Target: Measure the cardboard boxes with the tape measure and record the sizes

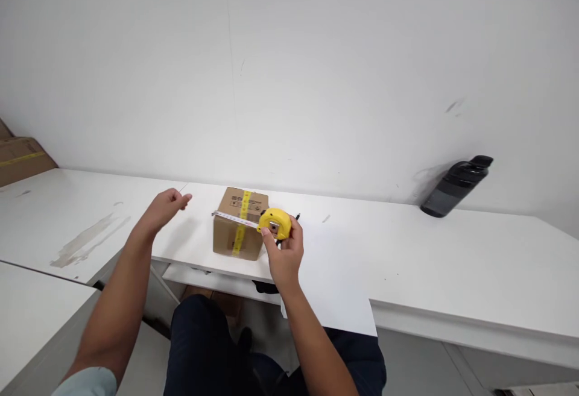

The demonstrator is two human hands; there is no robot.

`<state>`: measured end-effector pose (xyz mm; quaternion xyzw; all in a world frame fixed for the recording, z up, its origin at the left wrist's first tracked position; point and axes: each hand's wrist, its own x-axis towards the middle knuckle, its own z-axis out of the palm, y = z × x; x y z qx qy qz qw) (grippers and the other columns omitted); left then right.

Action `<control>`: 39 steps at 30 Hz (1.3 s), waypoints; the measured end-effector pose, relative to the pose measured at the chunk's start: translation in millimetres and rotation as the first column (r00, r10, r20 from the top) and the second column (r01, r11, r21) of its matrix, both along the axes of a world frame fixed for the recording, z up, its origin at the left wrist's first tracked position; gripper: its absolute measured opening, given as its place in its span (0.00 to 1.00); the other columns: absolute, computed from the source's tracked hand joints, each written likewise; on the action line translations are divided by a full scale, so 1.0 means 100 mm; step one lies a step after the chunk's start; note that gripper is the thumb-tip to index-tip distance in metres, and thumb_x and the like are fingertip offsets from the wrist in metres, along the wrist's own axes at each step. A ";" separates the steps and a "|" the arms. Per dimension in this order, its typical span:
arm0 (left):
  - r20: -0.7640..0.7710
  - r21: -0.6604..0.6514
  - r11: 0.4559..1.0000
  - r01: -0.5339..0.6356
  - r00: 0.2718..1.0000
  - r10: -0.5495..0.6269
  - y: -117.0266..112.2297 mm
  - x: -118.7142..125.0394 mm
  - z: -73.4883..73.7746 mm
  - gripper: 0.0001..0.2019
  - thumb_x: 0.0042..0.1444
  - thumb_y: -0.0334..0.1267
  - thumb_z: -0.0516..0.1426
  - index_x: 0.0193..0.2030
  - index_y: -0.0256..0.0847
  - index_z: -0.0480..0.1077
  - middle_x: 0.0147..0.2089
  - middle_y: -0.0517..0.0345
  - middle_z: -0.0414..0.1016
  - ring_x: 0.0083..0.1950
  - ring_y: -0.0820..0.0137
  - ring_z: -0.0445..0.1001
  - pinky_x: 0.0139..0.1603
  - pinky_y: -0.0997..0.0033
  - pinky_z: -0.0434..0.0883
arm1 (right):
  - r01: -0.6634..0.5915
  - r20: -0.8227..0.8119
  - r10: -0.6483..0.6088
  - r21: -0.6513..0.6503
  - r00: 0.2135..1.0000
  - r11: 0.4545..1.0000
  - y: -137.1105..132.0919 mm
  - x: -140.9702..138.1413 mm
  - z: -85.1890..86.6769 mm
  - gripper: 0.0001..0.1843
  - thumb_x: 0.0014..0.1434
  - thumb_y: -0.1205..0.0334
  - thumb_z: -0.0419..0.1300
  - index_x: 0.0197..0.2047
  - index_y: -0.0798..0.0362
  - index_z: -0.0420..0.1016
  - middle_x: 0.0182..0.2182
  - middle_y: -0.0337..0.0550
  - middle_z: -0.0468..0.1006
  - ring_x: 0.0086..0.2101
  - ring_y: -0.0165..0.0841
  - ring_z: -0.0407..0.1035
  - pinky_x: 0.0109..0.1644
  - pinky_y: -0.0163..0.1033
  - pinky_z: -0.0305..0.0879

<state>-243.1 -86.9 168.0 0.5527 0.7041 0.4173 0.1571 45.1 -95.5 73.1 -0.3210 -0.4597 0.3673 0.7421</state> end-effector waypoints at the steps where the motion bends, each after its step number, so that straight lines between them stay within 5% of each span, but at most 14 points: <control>1: -0.040 0.001 1.000 -0.005 0.999 0.005 0.04 0.02 0.09 0.18 0.53 0.56 0.60 0.30 0.42 0.66 0.32 0.56 0.75 0.34 0.65 0.72 0.34 0.69 0.64 | 0.057 0.003 -0.057 0.009 0.998 0.998 -0.06 0.01 -0.01 0.29 0.54 0.57 0.69 0.57 0.47 0.66 0.51 0.46 0.74 0.49 0.39 0.72 0.52 0.46 0.72; 4: -0.104 -0.056 0.993 0.102 0.989 -0.107 0.12 0.26 0.21 0.22 0.55 0.60 0.58 0.42 0.42 0.71 0.44 0.53 0.78 0.44 0.60 0.74 0.41 0.66 0.68 | 0.146 0.069 -0.148 0.028 0.987 0.989 -0.09 0.01 -0.07 0.27 0.54 0.56 0.69 0.55 0.48 0.68 0.51 0.47 0.73 0.49 0.40 0.71 0.52 0.46 0.71; 8: -0.090 -0.007 0.922 0.386 0.918 -0.385 0.07 0.75 0.05 0.25 0.57 0.56 0.58 0.58 0.47 0.71 0.60 0.51 0.72 0.59 0.56 0.71 0.56 0.61 0.68 | 0.018 0.026 -0.016 -0.101 1.000 0.995 0.05 -0.03 -0.11 0.25 0.51 0.53 0.70 0.51 0.49 0.71 0.44 0.45 0.76 0.42 0.38 0.73 0.49 0.46 0.73; 12: -0.190 0.044 0.880 0.472 0.869 -0.457 -0.12 1.10 -0.11 0.21 0.56 0.54 0.60 0.54 0.49 0.74 0.61 0.53 0.73 0.69 0.53 0.60 0.72 0.49 0.49 | -0.105 -0.129 0.084 -0.167 0.988 0.980 0.05 -0.02 -0.07 0.27 0.50 0.51 0.71 0.50 0.49 0.69 0.40 0.42 0.78 0.41 0.36 0.74 0.47 0.45 0.74; 14: -0.232 0.040 0.865 0.500 0.847 -0.479 -0.25 1.23 -0.11 0.19 0.57 0.54 0.60 0.51 0.49 0.75 0.56 0.53 0.76 0.66 0.52 0.64 0.73 0.46 0.45 | -0.136 -0.193 0.103 -0.168 0.976 0.976 -0.03 -0.02 -0.05 0.27 0.50 0.50 0.71 0.49 0.49 0.68 0.41 0.42 0.78 0.42 0.37 0.74 0.48 0.45 0.73; 18: -0.225 0.003 0.738 0.674 0.720 -0.657 -0.49 1.44 -0.03 0.16 0.60 0.55 0.57 0.39 0.45 0.75 0.39 0.53 0.78 0.43 0.58 0.75 0.56 0.55 0.67 | -0.175 -0.228 0.137 -0.154 0.964 0.972 -0.24 0.03 -0.06 0.26 0.53 0.48 0.69 0.51 0.48 0.69 0.42 0.43 0.78 0.42 0.38 0.74 0.48 0.46 0.73; 21: -0.011 -0.107 0.667 0.737 0.670 -0.742 -0.55 1.52 -0.01 0.20 0.64 0.56 0.52 0.33 0.43 0.72 0.32 0.55 0.74 0.34 0.64 0.71 0.40 0.65 0.69 | -0.139 -0.159 0.119 -0.119 0.980 0.983 -0.38 0.10 -0.09 0.26 0.54 0.49 0.69 0.53 0.47 0.71 0.43 0.43 0.79 0.43 0.38 0.74 0.48 0.44 0.73; 24: 0.371 -0.181 0.471 0.863 0.504 -0.780 -0.55 1.59 -0.04 0.23 0.64 0.58 0.51 0.32 0.41 0.69 0.31 0.56 0.73 0.35 0.67 0.71 0.43 0.66 0.69 | -0.084 -0.126 0.072 -0.086 0.989 0.993 -0.46 0.18 -0.08 0.27 0.53 0.50 0.70 0.53 0.49 0.73 0.43 0.45 0.80 0.42 0.38 0.75 0.47 0.44 0.73; 26: 0.574 -0.155 0.397 0.905 0.409 -0.709 -0.54 1.63 -0.06 0.22 0.62 0.59 0.54 0.32 0.40 0.68 0.28 0.58 0.70 0.32 0.70 0.70 0.42 0.67 0.69 | -0.036 -0.132 0.027 -0.065 0.991 0.997 -0.50 0.22 -0.04 0.28 0.51 0.51 0.72 0.53 0.51 0.73 0.41 0.45 0.81 0.40 0.38 0.76 0.44 0.43 0.74; 29: 0.667 -0.128 0.467 0.875 0.425 -0.612 -0.41 1.62 -0.01 0.21 0.57 0.56 0.61 0.29 0.40 0.64 0.24 0.65 0.62 0.26 0.75 0.65 0.35 0.71 0.68 | 0.119 -0.128 -0.122 -0.036 0.984 0.992 -0.58 0.26 0.02 0.29 0.46 0.55 0.75 0.50 0.53 0.75 0.40 0.45 0.81 0.38 0.37 0.77 0.42 0.43 0.76; 33: 0.641 -0.075 0.662 0.746 0.544 -0.541 0.17 1.29 0.18 0.21 0.54 0.52 0.61 0.23 0.42 0.57 0.20 0.68 0.54 0.23 0.75 0.63 0.33 0.68 0.69 | 0.393 -0.129 -0.386 0.027 0.913 0.919 -0.70 0.38 0.07 0.28 0.44 0.59 0.76 0.48 0.53 0.76 0.42 0.45 0.81 0.39 0.39 0.77 0.43 0.46 0.78; 36: 0.477 -0.034 0.878 0.478 0.780 -0.405 0.74 0.91 0.24 0.19 0.52 0.50 0.60 0.23 0.42 0.58 0.20 0.67 0.57 0.22 0.75 0.61 0.31 0.70 0.65 | 0.510 -0.118 -0.502 0.050 0.857 0.859 -0.74 0.49 0.05 0.28 0.45 0.59 0.76 0.50 0.53 0.76 0.44 0.46 0.80 0.40 0.39 0.77 0.45 0.47 0.78; 39: 0.196 -0.067 0.957 0.283 0.944 -0.265 1.09 0.63 0.12 0.20 0.49 0.55 0.61 0.25 0.40 0.64 0.25 0.61 0.67 0.28 0.72 0.66 0.32 0.71 0.64 | 0.517 -0.059 -0.514 0.056 0.856 0.854 -0.69 0.55 -0.04 0.29 0.48 0.60 0.74 0.54 0.53 0.75 0.47 0.49 0.79 0.44 0.39 0.77 0.49 0.47 0.77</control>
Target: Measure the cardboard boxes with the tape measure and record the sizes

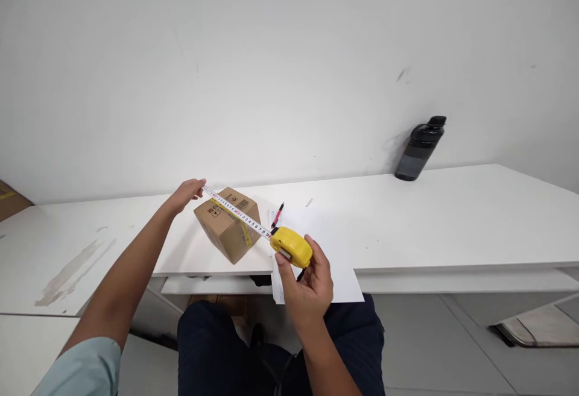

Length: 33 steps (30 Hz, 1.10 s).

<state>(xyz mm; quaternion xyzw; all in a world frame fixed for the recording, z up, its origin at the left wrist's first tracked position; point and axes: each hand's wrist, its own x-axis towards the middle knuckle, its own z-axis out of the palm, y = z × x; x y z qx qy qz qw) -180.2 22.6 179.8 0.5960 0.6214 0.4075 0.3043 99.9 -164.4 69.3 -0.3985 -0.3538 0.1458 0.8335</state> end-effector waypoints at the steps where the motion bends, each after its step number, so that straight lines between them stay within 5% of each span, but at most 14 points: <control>1: -0.067 -0.021 1.000 -0.002 0.998 0.001 0.05 -0.05 -0.06 0.21 0.47 0.57 0.61 0.25 0.40 0.66 0.27 0.59 0.70 0.30 0.70 0.68 0.32 0.71 0.64 | -0.024 0.016 0.024 -0.020 1.000 1.000 0.04 0.00 -0.05 0.30 0.49 0.59 0.73 0.55 0.53 0.74 0.48 0.50 0.79 0.45 0.40 0.76 0.50 0.47 0.76; 6: -0.325 -0.112 0.994 -0.004 0.945 -0.033 -0.04 -0.01 -0.17 0.25 0.47 0.64 0.60 0.27 0.41 0.68 0.31 0.54 0.77 0.34 0.63 0.73 0.32 0.69 0.65 | -0.211 0.070 0.230 -0.208 0.971 0.955 0.33 -0.13 -0.28 0.33 0.55 0.54 0.69 0.62 0.53 0.70 0.58 0.55 0.74 0.54 0.44 0.72 0.59 0.52 0.70; 10: -0.705 -0.166 0.976 -0.140 0.709 -0.019 -0.16 0.25 -0.01 0.24 0.55 0.63 0.53 0.27 0.42 0.72 0.37 0.48 0.80 0.38 0.56 0.76 0.34 0.65 0.66 | -0.314 0.126 0.353 -0.255 0.927 0.915 0.58 -0.38 -0.26 0.32 0.58 0.51 0.65 0.63 0.53 0.68 0.60 0.55 0.73 0.56 0.44 0.71 0.60 0.52 0.69; 14: -0.851 -0.089 0.977 -0.193 0.524 0.026 -0.27 0.52 -0.03 0.26 0.65 0.53 0.41 0.39 0.40 0.76 0.47 0.40 0.79 0.47 0.51 0.77 0.39 0.60 0.68 | -0.290 0.218 0.344 -0.244 0.914 0.925 0.72 -0.57 -0.13 0.29 0.60 0.51 0.63 0.62 0.52 0.70 0.58 0.53 0.74 0.57 0.44 0.69 0.61 0.52 0.67; 20: -0.833 -0.027 0.988 -0.153 0.550 0.063 -0.36 0.56 -0.19 0.28 0.67 0.51 0.38 0.43 0.38 0.75 0.45 0.43 0.80 0.45 0.54 0.77 0.38 0.62 0.68 | -0.362 0.163 0.411 -0.264 0.897 0.894 0.70 -0.54 -0.14 0.30 0.59 0.51 0.64 0.63 0.50 0.69 0.60 0.50 0.73 0.54 0.44 0.72 0.58 0.49 0.71; 29: -0.869 0.095 0.983 -0.157 0.468 0.158 -0.43 0.57 -0.22 0.28 0.69 0.51 0.39 0.40 0.38 0.76 0.42 0.44 0.79 0.43 0.55 0.77 0.39 0.61 0.68 | -0.377 0.117 0.423 -0.288 0.899 0.881 0.67 -0.53 -0.11 0.30 0.58 0.50 0.65 0.62 0.49 0.69 0.58 0.49 0.74 0.54 0.43 0.71 0.57 0.48 0.70; 33: -0.851 0.250 0.968 -0.025 0.470 0.232 -0.49 0.57 -0.16 0.22 0.69 0.47 0.41 0.43 0.37 0.73 0.46 0.43 0.76 0.49 0.54 0.73 0.44 0.59 0.67 | -0.420 0.105 0.462 -0.279 0.881 0.864 0.65 -0.47 -0.10 0.28 0.57 0.51 0.66 0.59 0.52 0.68 0.53 0.51 0.77 0.50 0.41 0.74 0.52 0.46 0.73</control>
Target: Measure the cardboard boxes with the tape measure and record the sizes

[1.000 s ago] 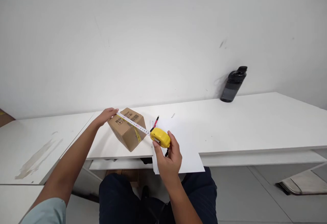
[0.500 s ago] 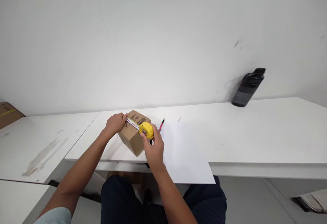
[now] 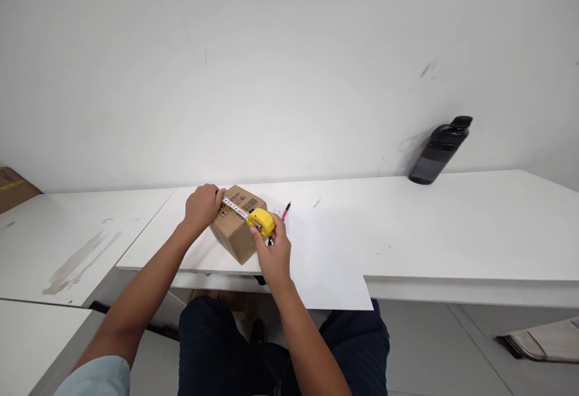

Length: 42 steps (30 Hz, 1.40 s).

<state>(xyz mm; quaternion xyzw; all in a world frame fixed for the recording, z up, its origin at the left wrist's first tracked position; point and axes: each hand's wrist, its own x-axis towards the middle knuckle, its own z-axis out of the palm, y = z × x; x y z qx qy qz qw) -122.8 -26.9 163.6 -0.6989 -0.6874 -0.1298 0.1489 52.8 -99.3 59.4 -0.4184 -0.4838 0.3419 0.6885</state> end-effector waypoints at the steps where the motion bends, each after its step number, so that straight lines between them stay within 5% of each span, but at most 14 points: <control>1: 0.001 0.043 0.997 0.068 0.998 -0.068 -0.06 0.02 0.02 0.21 0.69 0.46 0.42 0.43 0.37 0.72 0.46 0.42 0.75 0.49 0.55 0.72 0.45 0.59 0.67 | -0.001 0.000 0.001 0.004 1.000 1.000 -0.02 0.02 -0.01 0.27 0.57 0.52 0.66 0.57 0.52 0.68 0.51 0.51 0.77 0.49 0.41 0.74 0.51 0.46 0.73; 6: 0.181 0.064 0.880 0.472 0.861 -0.475 -0.69 0.33 0.08 0.19 0.69 0.49 0.42 0.35 0.44 0.67 0.38 0.49 0.72 0.39 0.61 0.69 0.40 0.61 0.66 | -0.010 0.069 -0.007 0.243 0.998 0.970 -0.27 0.16 -0.13 0.22 0.56 0.63 0.67 0.52 0.47 0.66 0.51 0.48 0.77 0.51 0.40 0.74 0.52 0.49 0.74; 10: 0.242 -0.037 0.761 0.648 0.745 -0.622 -1.03 0.52 0.11 0.23 0.69 0.53 0.40 0.37 0.44 0.70 0.39 0.49 0.74 0.41 0.59 0.71 0.43 0.58 0.66 | 0.001 0.137 -0.074 0.465 0.988 0.885 -0.51 0.30 -0.24 0.25 0.54 0.72 0.67 0.51 0.43 0.64 0.52 0.46 0.77 0.53 0.40 0.74 0.52 0.52 0.75; 14: 0.306 -0.068 0.787 0.613 0.763 -0.569 -0.75 0.45 0.13 0.30 0.68 0.57 0.37 0.55 0.42 0.70 0.56 0.46 0.74 0.59 0.54 0.69 0.59 0.53 0.64 | 0.172 -0.001 -0.180 0.308 0.984 0.936 -0.60 0.36 -0.31 0.21 0.55 0.66 0.68 0.47 0.46 0.63 0.49 0.48 0.78 0.50 0.41 0.75 0.49 0.52 0.76; 17: 0.278 -0.156 0.904 0.398 0.896 -0.347 -0.41 0.31 0.05 0.31 0.67 0.58 0.40 0.66 0.41 0.64 0.68 0.44 0.64 0.70 0.51 0.58 0.68 0.49 0.55 | 0.193 -0.080 -0.185 0.100 0.979 0.976 -0.58 0.37 -0.33 0.23 0.55 0.59 0.69 0.49 0.48 0.64 0.50 0.50 0.76 0.50 0.42 0.74 0.50 0.51 0.74; 19: 0.242 -0.209 0.936 0.284 0.942 -0.232 -0.31 0.20 -0.03 0.33 0.65 0.59 0.43 0.70 0.43 0.59 0.74 0.45 0.55 0.74 0.50 0.49 0.71 0.45 0.47 | 0.170 -0.130 -0.172 -0.028 0.976 0.985 -0.56 0.38 -0.34 0.25 0.54 0.54 0.69 0.51 0.50 0.65 0.50 0.50 0.76 0.49 0.41 0.74 0.52 0.50 0.72; 24: 0.277 -0.095 0.924 0.371 0.901 -0.333 -0.60 -0.24 -0.29 0.34 0.66 0.59 0.44 0.74 0.48 0.52 0.78 0.51 0.43 0.78 0.54 0.40 0.74 0.44 0.38 | 0.016 -0.303 -0.080 -0.207 0.950 0.978 -0.48 0.48 -0.39 0.29 0.53 0.48 0.69 0.52 0.50 0.65 0.43 0.44 0.76 0.41 0.36 0.74 0.44 0.43 0.72; 27: 0.458 0.090 0.877 0.473 0.762 -0.458 -0.83 -0.56 -0.54 0.33 0.66 0.58 0.46 0.73 0.48 0.53 0.78 0.51 0.42 0.78 0.57 0.40 0.75 0.47 0.40 | -0.029 -0.347 -0.054 -0.230 0.936 0.973 -0.41 0.50 -0.42 0.29 0.53 0.45 0.69 0.52 0.50 0.66 0.41 0.43 0.76 0.33 0.32 0.72 0.35 0.37 0.69; 31: 0.770 0.343 0.858 0.384 0.408 -0.490 -0.90 -0.79 -0.89 0.26 0.68 0.57 0.43 0.64 0.46 0.62 0.77 0.50 0.49 0.77 0.60 0.46 0.75 0.53 0.48 | -0.061 -0.359 -0.016 -0.202 0.933 0.978 -0.29 0.41 -0.30 0.29 0.55 0.39 0.65 0.50 0.49 0.64 0.44 0.46 0.76 0.32 0.31 0.72 0.30 0.34 0.67; 34: 0.897 0.325 0.897 0.300 0.202 -0.393 -0.85 -0.80 -1.10 0.28 0.67 0.60 0.40 0.62 0.44 0.62 0.74 0.46 0.56 0.74 0.60 0.54 0.73 0.53 0.54 | -0.108 -0.316 0.043 -0.192 0.948 0.975 -0.22 0.29 -0.08 0.30 0.54 0.37 0.64 0.49 0.49 0.62 0.44 0.46 0.77 0.32 0.31 0.73 0.29 0.33 0.67; 36: 0.948 0.242 0.942 0.232 0.149 -0.281 -0.84 -0.75 -1.16 0.33 0.66 0.63 0.38 0.65 0.43 0.58 0.71 0.43 0.60 0.71 0.58 0.61 0.69 0.53 0.60 | -0.112 -0.260 0.062 -0.181 0.964 0.977 -0.19 0.21 0.09 0.31 0.51 0.38 0.67 0.48 0.49 0.63 0.41 0.43 0.77 0.32 0.32 0.73 0.29 0.34 0.69; 38: 0.953 0.194 0.974 0.115 0.215 -0.215 -0.91 -0.66 -1.13 0.34 0.65 0.65 0.39 0.66 0.43 0.58 0.69 0.43 0.63 0.68 0.58 0.64 0.66 0.54 0.64 | -0.129 -0.191 0.098 -0.159 0.977 0.979 -0.17 0.15 0.24 0.31 0.49 0.38 0.68 0.46 0.49 0.65 0.36 0.40 0.75 0.30 0.32 0.72 0.27 0.35 0.70; 42: 0.822 0.323 0.939 -0.118 0.527 -0.216 -1.24 -0.35 -0.83 0.23 0.65 0.60 0.46 0.48 0.46 0.72 0.54 0.49 0.75 0.60 0.57 0.70 0.62 0.57 0.66 | -0.141 0.051 0.142 -0.031 0.988 0.990 -0.21 0.07 0.46 0.24 0.52 0.39 0.66 0.40 0.50 0.70 0.33 0.39 0.74 0.29 0.32 0.70 0.25 0.35 0.69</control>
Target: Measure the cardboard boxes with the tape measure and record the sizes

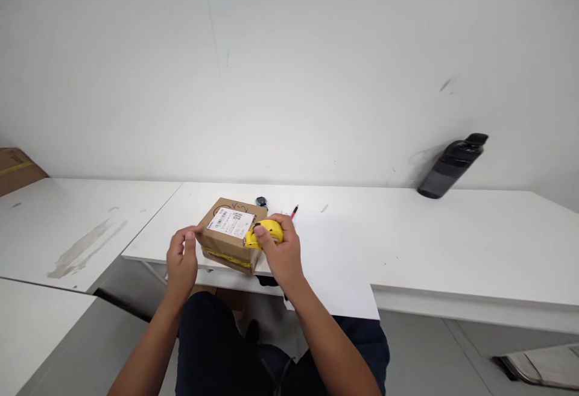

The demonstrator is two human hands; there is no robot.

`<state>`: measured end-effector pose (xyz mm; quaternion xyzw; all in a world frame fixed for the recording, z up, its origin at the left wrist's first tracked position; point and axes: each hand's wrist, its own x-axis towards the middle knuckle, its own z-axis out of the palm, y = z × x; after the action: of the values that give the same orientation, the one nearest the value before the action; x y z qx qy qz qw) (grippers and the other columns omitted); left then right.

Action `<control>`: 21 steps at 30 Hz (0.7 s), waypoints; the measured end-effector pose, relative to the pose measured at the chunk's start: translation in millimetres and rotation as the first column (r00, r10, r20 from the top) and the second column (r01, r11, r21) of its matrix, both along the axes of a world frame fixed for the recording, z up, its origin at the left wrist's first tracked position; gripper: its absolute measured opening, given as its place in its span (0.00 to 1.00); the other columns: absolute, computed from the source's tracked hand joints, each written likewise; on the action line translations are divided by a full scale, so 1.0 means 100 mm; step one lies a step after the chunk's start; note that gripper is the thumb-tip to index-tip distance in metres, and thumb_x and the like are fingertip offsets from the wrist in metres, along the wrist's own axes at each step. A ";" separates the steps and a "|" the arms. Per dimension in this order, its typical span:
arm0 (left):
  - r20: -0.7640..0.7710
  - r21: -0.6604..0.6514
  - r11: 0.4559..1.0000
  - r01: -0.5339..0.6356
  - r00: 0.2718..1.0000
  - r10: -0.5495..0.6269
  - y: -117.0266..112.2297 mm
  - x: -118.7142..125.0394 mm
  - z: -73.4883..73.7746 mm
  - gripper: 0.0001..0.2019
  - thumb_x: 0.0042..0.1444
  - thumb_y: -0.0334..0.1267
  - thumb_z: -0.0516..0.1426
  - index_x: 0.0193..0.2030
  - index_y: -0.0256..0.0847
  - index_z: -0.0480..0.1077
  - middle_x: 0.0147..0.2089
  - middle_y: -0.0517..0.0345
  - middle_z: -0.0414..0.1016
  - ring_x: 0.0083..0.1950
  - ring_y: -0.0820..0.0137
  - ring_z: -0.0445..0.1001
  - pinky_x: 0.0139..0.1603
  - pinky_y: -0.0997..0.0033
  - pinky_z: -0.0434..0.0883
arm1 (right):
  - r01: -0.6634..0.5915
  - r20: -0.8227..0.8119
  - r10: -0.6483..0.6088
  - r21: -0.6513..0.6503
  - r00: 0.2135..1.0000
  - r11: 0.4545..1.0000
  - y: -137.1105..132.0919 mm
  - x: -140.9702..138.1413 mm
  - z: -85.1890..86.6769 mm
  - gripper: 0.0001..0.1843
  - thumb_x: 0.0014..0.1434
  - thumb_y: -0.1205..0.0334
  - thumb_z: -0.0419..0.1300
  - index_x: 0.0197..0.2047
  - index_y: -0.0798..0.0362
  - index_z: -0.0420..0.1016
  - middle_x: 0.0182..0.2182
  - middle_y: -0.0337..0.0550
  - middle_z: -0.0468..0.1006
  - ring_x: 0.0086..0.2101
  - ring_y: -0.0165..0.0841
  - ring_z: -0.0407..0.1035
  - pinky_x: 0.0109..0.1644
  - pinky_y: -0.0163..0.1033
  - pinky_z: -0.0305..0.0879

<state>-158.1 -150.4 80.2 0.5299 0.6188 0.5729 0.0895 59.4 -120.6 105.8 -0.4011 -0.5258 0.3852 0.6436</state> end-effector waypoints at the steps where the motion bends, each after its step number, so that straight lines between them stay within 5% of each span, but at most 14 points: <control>1: -0.048 0.003 1.000 0.030 0.998 -0.030 -0.09 0.08 0.09 0.23 0.65 0.59 0.45 0.41 0.46 0.73 0.47 0.50 0.77 0.54 0.57 0.72 0.58 0.57 0.68 | -0.004 0.057 0.000 0.062 0.998 0.998 -0.03 -0.03 0.04 0.22 0.53 0.40 0.65 0.39 0.50 0.71 0.33 0.39 0.74 0.29 0.32 0.69 0.27 0.36 0.69; 3: -0.057 -0.104 0.959 0.265 0.961 -0.272 -0.22 0.24 0.26 0.26 0.64 0.61 0.44 0.32 0.46 0.72 0.36 0.51 0.76 0.44 0.59 0.74 0.49 0.58 0.71 | -0.032 0.156 0.005 0.168 0.988 0.985 -0.10 -0.10 0.11 0.21 0.53 0.41 0.65 0.39 0.49 0.73 0.32 0.39 0.76 0.29 0.32 0.70 0.30 0.37 0.70; 6: 0.149 -0.279 0.714 0.643 0.763 -0.629 -0.28 0.37 0.43 0.29 0.62 0.65 0.44 0.26 0.44 0.69 0.26 0.54 0.72 0.33 0.64 0.72 0.38 0.63 0.71 | -0.059 0.254 -0.010 0.261 0.967 0.964 -0.22 -0.17 0.14 0.21 0.52 0.40 0.66 0.40 0.48 0.74 0.33 0.39 0.77 0.30 0.33 0.72 0.31 0.38 0.71; 9: 0.323 -0.334 0.571 0.750 0.660 -0.678 -0.21 0.28 0.52 0.27 0.56 0.64 0.54 0.22 0.42 0.64 0.20 0.59 0.65 0.24 0.71 0.63 0.29 0.69 0.66 | -0.014 0.287 -0.100 0.369 0.953 0.929 -0.30 -0.11 0.07 0.21 0.52 0.40 0.67 0.38 0.47 0.76 0.31 0.40 0.77 0.28 0.34 0.71 0.30 0.39 0.71; 12: 0.371 -0.337 0.623 0.706 0.708 -0.601 0.01 -0.05 0.63 0.23 0.53 0.58 0.59 0.20 0.42 0.62 0.18 0.63 0.60 0.21 0.73 0.59 0.27 0.70 0.64 | 0.186 0.219 -0.299 0.421 0.929 0.888 -0.28 0.15 -0.05 0.20 0.50 0.42 0.69 0.38 0.48 0.77 0.32 0.42 0.77 0.29 0.35 0.72 0.31 0.39 0.71; 16: 0.303 -0.256 0.863 0.435 0.884 -0.355 0.48 -0.69 0.70 0.20 0.55 0.50 0.57 0.18 0.43 0.58 0.18 0.63 0.58 0.23 0.73 0.60 0.29 0.70 0.65 | 0.527 0.083 -0.563 0.263 0.822 0.808 -0.09 0.70 -0.15 0.27 0.47 0.43 0.71 0.43 0.52 0.76 0.39 0.45 0.76 0.34 0.35 0.72 0.34 0.39 0.71; 18: 0.298 -0.304 0.901 0.309 0.929 -0.218 0.68 -0.96 0.65 0.18 0.53 0.48 0.57 0.19 0.43 0.58 0.19 0.63 0.58 0.23 0.73 0.58 0.26 0.70 0.63 | 0.599 0.067 -0.617 0.176 0.784 0.781 0.03 0.97 -0.19 0.29 0.47 0.42 0.71 0.45 0.53 0.76 0.40 0.45 0.76 0.35 0.35 0.72 0.36 0.40 0.70; 21: 0.288 -0.411 0.879 0.241 0.949 -0.126 0.81 -1.13 0.51 0.18 0.52 0.49 0.58 0.20 0.43 0.58 0.20 0.63 0.58 0.22 0.74 0.56 0.24 0.71 0.60 | 0.633 0.086 -0.639 0.082 0.765 0.769 0.18 1.22 -0.27 0.29 0.50 0.42 0.70 0.48 0.53 0.76 0.42 0.46 0.76 0.36 0.35 0.72 0.40 0.42 0.70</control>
<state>-271.0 -69.4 131.1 0.4752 0.6624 0.4694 0.3392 181.6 -102.4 78.9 -0.5603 -0.4024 0.1091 0.7157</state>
